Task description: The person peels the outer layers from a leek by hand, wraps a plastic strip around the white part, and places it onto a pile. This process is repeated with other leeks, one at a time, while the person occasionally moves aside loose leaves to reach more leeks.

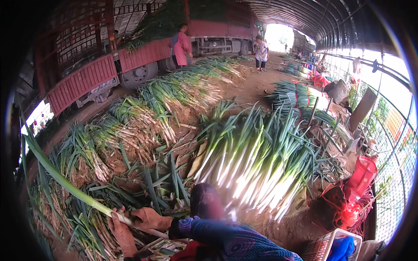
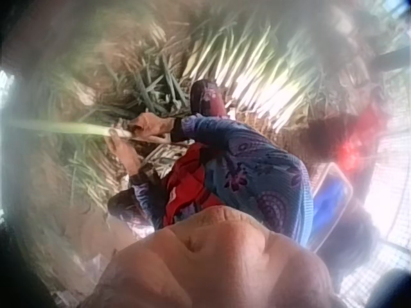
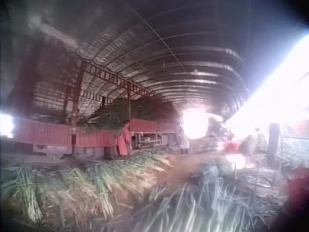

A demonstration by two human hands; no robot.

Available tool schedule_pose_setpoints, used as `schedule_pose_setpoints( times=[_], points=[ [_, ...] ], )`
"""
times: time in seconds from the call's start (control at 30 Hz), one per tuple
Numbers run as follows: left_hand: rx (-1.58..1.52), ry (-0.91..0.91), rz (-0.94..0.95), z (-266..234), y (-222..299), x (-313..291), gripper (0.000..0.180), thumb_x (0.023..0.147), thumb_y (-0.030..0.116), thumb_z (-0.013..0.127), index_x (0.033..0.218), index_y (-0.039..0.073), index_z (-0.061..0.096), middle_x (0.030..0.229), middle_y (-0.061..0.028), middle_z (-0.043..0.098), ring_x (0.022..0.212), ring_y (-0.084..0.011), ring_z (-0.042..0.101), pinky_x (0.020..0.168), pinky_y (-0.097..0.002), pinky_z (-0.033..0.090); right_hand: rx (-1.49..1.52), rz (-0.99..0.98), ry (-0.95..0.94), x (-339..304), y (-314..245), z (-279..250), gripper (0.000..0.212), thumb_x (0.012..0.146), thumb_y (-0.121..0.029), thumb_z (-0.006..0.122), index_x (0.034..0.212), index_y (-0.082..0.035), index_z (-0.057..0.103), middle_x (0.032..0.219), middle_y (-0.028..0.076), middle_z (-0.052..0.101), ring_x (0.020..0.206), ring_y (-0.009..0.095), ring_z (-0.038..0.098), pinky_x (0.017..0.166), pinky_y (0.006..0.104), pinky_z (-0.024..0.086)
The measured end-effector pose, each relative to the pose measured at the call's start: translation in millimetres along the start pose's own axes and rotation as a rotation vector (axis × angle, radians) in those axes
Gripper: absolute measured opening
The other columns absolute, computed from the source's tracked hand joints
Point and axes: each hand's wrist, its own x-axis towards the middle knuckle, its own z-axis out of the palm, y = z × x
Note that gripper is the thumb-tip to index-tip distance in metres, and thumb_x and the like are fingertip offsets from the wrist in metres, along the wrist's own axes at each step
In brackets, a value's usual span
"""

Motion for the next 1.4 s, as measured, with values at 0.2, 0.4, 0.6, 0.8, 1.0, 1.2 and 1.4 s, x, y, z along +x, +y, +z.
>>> schedule_pose_setpoints(
  times=[0.2, 0.4, 0.6, 0.8, 1.0, 1.2, 1.4],
  points=[
    [-0.008, -0.116, 0.021, -20.8, -11.8, 1.7, 0.034, 0.099, 0.026, 0.048, 0.12, -0.001, 0.046, 0.102, -0.0133, 0.057, 0.103, -0.0248, 0.056, 0.096, -0.0374, 0.04, 0.075, -0.24, 0.034, 8.3, -2.0, -9.1, 0.029, 0.079, -0.018, 0.063, 0.103, -0.003, 0.058, 0.084, 0.02, 0.061, 0.074, 0.036, 0.062, 0.063, 0.0411, 0.049],
    [0.063, 0.103, -0.183, 7.4, 2.9, -9.0, 0.042, 0.095, 0.028, 0.052, 0.124, -0.003, 0.052, 0.119, -0.0197, 0.058, 0.111, -0.0314, 0.053, 0.093, -0.0406, 0.042, 0.009, -0.104, -0.214, 16.4, 4.5, -18.8, 0.039, 0.079, -0.023, 0.062, 0.112, -0.002, 0.057, 0.083, 0.022, 0.062, 0.076, 0.038, 0.063, 0.065, 0.0415, 0.05],
    [-0.048, 0.074, 0.077, -14.8, -24.2, -4.4, 0.029, 0.097, 0.021, 0.05, 0.116, -0.001, 0.05, 0.106, -0.0157, 0.062, 0.099, -0.0225, 0.059, 0.091, -0.0357, 0.046, -0.006, -0.118, -0.258, 13.2, -7.2, -15.1, 0.053, 0.08, -0.033, 0.067, 0.122, -0.005, 0.052, 0.091, 0.018, 0.065, 0.085, 0.033, 0.066, 0.074, 0.0384, 0.051],
    [0.073, 0.121, 0.151, -6.9, -17.9, -11.4, 0.027, 0.093, 0.019, 0.059, 0.113, 0.002, 0.056, 0.101, -0.0071, 0.061, 0.1, -0.0163, 0.057, 0.09, -0.0296, 0.044, -0.057, -0.081, -0.246, 12.6, -15.6, -11.9, 0.036, 0.08, -0.026, 0.064, 0.108, -0.005, 0.056, 0.087, 0.018, 0.063, 0.079, 0.035, 0.063, 0.07, 0.0403, 0.05],
    [-0.102, 0.184, 0.039, -9.5, -4.8, -15.4, 0.03, 0.091, 0.023, 0.062, 0.113, 0.002, 0.058, 0.1, -0.006, 0.061, 0.091, -0.0125, 0.055, 0.083, -0.0269, 0.043, -0.127, -0.168, -0.191, 14.7, -15.8, 3.4, 0.031, 0.077, -0.024, 0.065, 0.098, -0.004, 0.055, 0.081, 0.019, 0.06, 0.075, 0.038, 0.06, 0.064, 0.044, 0.047],
    [-0.118, 0.177, 0.03, -13.5, 1.3, -17.8, 0.037, 0.09, 0.021, 0.064, 0.118, 0.0, 0.055, 0.101, -0.0072, 0.061, 0.093, -0.0127, 0.055, 0.084, -0.0268, 0.044, -0.101, -0.201, -0.106, 15.8, -13.2, 13.6, 0.032, 0.073, -0.02, 0.066, 0.096, -0.001, 0.054, 0.078, 0.019, 0.059, 0.072, 0.039, 0.059, 0.059, 0.0448, 0.047],
    [-0.101, 0.23, 0.117, -12.7, 8.6, -13.1, 0.034, 0.09, 0.017, 0.064, 0.118, 0.002, 0.053, 0.105, -0.0072, 0.061, 0.087, -0.0114, 0.057, 0.078, -0.0252, 0.046, 0.122, -0.011, -0.207, 10.3, -9.6, 11.7, 0.035, 0.077, -0.022, 0.066, 0.105, -0.005, 0.056, 0.086, 0.016, 0.06, 0.078, 0.033, 0.061, 0.067, 0.04, 0.048]
  ],
)
